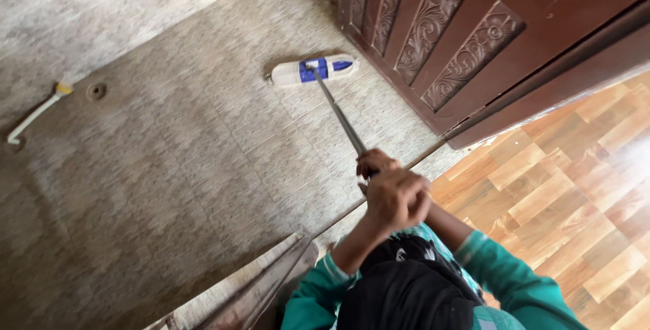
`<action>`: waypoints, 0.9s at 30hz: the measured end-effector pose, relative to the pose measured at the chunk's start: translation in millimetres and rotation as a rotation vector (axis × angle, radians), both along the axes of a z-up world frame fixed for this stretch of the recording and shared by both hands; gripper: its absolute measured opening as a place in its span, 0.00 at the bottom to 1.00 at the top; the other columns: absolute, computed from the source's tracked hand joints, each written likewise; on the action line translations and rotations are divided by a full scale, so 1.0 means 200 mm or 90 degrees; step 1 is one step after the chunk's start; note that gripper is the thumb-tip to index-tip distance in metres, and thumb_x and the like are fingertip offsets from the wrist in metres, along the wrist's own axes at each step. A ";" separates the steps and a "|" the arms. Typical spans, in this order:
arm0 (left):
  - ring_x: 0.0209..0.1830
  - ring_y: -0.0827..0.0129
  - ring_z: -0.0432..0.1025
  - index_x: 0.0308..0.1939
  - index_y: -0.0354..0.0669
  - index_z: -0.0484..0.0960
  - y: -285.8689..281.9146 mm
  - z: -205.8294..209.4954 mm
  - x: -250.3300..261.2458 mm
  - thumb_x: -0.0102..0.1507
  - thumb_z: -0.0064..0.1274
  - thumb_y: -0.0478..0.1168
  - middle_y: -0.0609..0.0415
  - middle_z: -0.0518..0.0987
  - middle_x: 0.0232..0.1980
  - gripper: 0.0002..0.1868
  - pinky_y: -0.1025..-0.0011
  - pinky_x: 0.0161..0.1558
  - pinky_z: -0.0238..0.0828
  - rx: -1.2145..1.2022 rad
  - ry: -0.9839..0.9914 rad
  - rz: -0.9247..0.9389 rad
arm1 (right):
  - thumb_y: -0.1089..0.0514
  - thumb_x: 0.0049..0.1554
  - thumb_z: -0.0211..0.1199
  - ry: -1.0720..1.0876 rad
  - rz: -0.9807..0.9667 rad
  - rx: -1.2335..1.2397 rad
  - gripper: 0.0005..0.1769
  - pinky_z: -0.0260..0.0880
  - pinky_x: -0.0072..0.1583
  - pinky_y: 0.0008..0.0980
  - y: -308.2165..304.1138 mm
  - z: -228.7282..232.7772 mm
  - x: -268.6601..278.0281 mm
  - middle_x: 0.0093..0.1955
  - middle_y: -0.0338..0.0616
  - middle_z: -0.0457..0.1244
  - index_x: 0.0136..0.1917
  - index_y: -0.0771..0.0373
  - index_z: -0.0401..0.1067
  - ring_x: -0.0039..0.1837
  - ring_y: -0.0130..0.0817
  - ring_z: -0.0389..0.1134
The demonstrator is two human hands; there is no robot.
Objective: The person mops the floor of a bathroom using a flat mop, moving the mop head across the tiled surface around the toilet, sink, and doorway.
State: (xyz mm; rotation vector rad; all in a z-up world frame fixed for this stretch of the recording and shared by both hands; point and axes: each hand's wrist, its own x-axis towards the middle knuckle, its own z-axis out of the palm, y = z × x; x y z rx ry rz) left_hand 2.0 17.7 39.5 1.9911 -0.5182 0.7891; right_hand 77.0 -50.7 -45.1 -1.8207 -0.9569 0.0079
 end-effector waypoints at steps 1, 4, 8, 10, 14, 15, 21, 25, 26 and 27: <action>0.31 0.73 0.76 0.39 0.50 0.79 -0.01 0.03 -0.02 0.68 0.51 0.40 0.56 0.82 0.35 0.03 0.49 0.56 0.79 -0.010 -0.001 -0.039 | 0.55 0.51 0.71 -0.138 0.034 0.081 0.12 0.71 0.59 0.39 -0.02 -0.02 -0.04 0.42 0.39 0.66 0.41 0.60 0.69 0.55 0.40 0.67; 0.29 0.70 0.75 0.42 0.47 0.80 0.05 0.19 -0.11 0.65 0.51 0.41 0.54 0.83 0.36 0.05 0.62 0.35 0.73 0.031 0.089 -0.250 | 0.51 0.54 0.68 0.015 0.013 0.178 0.17 0.71 0.50 0.32 0.00 -0.06 -0.15 0.32 0.32 0.58 0.30 0.54 0.63 0.41 0.29 0.61; 0.29 0.66 0.76 0.44 0.44 0.79 0.12 0.35 -0.18 0.60 0.55 0.44 0.54 0.80 0.31 0.12 0.58 0.36 0.64 0.062 -0.005 -0.293 | 0.48 0.65 0.60 -0.054 -0.189 0.321 0.22 0.66 0.61 0.47 0.02 0.09 -0.34 0.40 0.51 0.64 0.42 0.70 0.68 0.48 0.41 0.66; 0.32 0.68 0.77 0.46 0.46 0.75 0.11 0.33 -0.18 0.71 0.51 0.42 0.57 0.79 0.31 0.05 0.70 0.42 0.70 -0.002 0.078 -0.342 | 0.40 0.52 0.65 -0.008 0.068 0.105 0.30 0.59 0.49 0.35 -0.06 0.15 -0.26 0.32 0.42 0.53 0.29 0.61 0.52 0.43 0.35 0.56; 0.30 0.69 0.77 0.47 0.47 0.77 0.06 0.20 -0.13 0.73 0.50 0.41 0.57 0.79 0.30 0.04 0.73 0.39 0.68 0.007 0.105 -0.283 | 0.43 0.53 0.65 0.028 0.061 0.164 0.27 0.61 0.43 0.33 -0.05 0.01 -0.18 0.30 0.39 0.54 0.29 0.58 0.54 0.39 0.34 0.57; 0.27 0.71 0.75 0.46 0.47 0.78 0.04 0.15 -0.09 0.71 0.50 0.41 0.58 0.78 0.28 0.04 0.70 0.39 0.67 0.017 0.098 -0.268 | 0.46 0.54 0.63 0.034 0.028 0.144 0.22 0.62 0.42 0.32 -0.05 -0.06 -0.14 0.30 0.37 0.56 0.28 0.56 0.56 0.38 0.33 0.58; 0.18 0.77 0.72 0.40 0.49 0.80 -0.02 -0.20 0.21 0.69 0.50 0.43 0.61 0.79 0.24 0.06 0.67 0.38 0.66 0.066 0.096 -0.187 | 0.50 0.54 0.59 0.006 0.030 0.111 0.16 0.63 0.40 0.33 -0.04 -0.28 0.17 0.32 0.36 0.57 0.30 0.55 0.58 0.37 0.31 0.59; 0.22 0.74 0.73 0.34 0.46 0.81 -0.02 -0.31 0.23 0.70 0.49 0.47 0.59 0.76 0.21 0.14 0.71 0.33 0.70 0.010 0.100 -0.096 | 0.53 0.51 0.60 0.000 0.020 0.119 0.15 0.63 0.41 0.33 -0.08 -0.27 0.19 0.32 0.37 0.57 0.30 0.56 0.58 0.38 0.32 0.59; 0.22 0.74 0.73 0.34 0.46 0.81 -0.02 -0.32 0.22 0.70 0.49 0.47 0.59 0.76 0.21 0.14 0.71 0.33 0.70 0.015 0.097 -0.100 | 0.53 0.51 0.60 0.004 0.013 0.123 0.15 0.63 0.42 0.33 -0.08 -0.26 0.16 0.32 0.37 0.56 0.30 0.56 0.57 0.38 0.32 0.59; 0.18 0.75 0.71 0.31 0.47 0.80 -0.02 -0.32 0.20 0.70 0.49 0.47 0.60 0.74 0.19 0.15 0.68 0.37 0.72 0.044 0.083 -0.102 | 0.54 0.50 0.60 0.005 0.009 0.129 0.14 0.63 0.42 0.33 -0.07 -0.25 0.14 0.32 0.37 0.56 0.30 0.56 0.57 0.38 0.33 0.59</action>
